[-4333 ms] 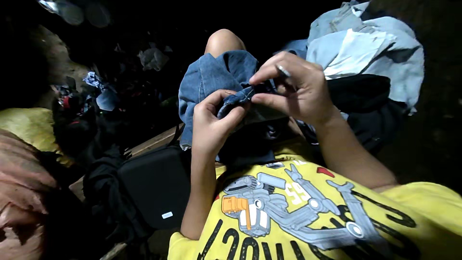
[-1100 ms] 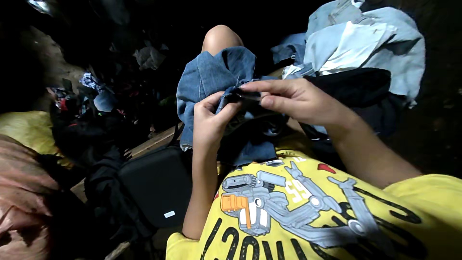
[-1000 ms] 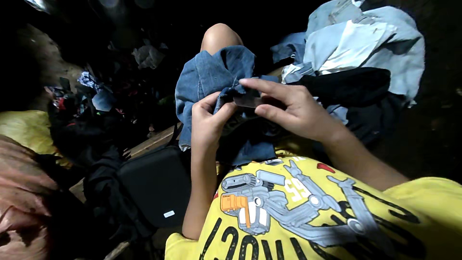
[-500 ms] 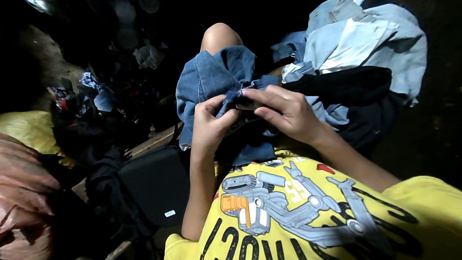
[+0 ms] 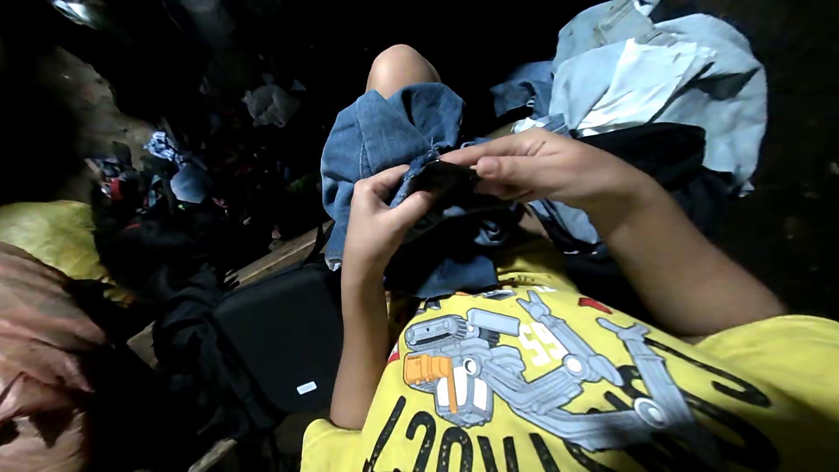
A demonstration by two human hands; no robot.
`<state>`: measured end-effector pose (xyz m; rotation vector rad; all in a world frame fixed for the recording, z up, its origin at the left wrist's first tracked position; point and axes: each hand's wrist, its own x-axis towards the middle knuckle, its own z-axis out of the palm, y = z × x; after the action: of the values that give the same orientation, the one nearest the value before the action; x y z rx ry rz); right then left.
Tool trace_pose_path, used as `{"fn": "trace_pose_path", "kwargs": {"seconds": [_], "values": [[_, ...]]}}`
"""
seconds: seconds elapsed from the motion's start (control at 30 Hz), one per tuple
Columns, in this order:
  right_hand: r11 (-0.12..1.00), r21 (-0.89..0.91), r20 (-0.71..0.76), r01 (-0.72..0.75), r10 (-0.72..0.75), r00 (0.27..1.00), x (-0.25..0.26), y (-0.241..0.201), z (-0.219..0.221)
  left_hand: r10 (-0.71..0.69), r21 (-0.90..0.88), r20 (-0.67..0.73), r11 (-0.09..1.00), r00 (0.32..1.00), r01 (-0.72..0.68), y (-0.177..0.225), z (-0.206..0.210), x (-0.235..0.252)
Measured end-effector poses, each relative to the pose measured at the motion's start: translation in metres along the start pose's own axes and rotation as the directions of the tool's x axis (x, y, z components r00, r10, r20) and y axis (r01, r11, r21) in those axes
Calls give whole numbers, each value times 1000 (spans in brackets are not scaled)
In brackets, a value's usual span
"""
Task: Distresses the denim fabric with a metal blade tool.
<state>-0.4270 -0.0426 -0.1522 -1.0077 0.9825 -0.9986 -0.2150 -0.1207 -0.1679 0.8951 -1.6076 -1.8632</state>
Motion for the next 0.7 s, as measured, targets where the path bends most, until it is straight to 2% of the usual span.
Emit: {"fn": "trace_pose_path", "kwargs": {"seconds": [0.07, 0.1, 0.13, 0.2, 0.27, 0.33, 0.47, 0.7], "values": [[994, -113, -56, -1, -5, 998, -4, -2, 7, -10, -27, -36, 1000, 999, 9, -1, 2, 0], [973, -231, -79, 22, -41, 996, -7, -1, 11, -18, -47, -52, 999, 998, 16, -2, 4, -1], [921, -389, -123, 38, -92, 988, -11, 1, 18, -26, -67, -67, 998, 997, 22, -1, 5, -1], [744, -667, -195, 43, -230, 954, -16, 12, 31, -41, -79, -80, 996, 996, 34, -1, 5, -2], [592, -805, -208, 33, -335, 919, -18, 23, 38, -41, -81, -77, 996, 996, 35, -1, 5, -2], [523, -852, -220, 20, -394, 892, -18, 29, 39, -43, -95, -65, 995, 997, 37, -1, 5, -1], [452, -892, -226, 2, -450, 864, -22, 32, 35, -20, -77, -31, 997, 999, 17, -1, 3, -3], [472, -880, -198, 53, -466, 862, -12, 34, 35, 14, 27, 11, 1000, 1000, -14, -2, 3, -5]]}}
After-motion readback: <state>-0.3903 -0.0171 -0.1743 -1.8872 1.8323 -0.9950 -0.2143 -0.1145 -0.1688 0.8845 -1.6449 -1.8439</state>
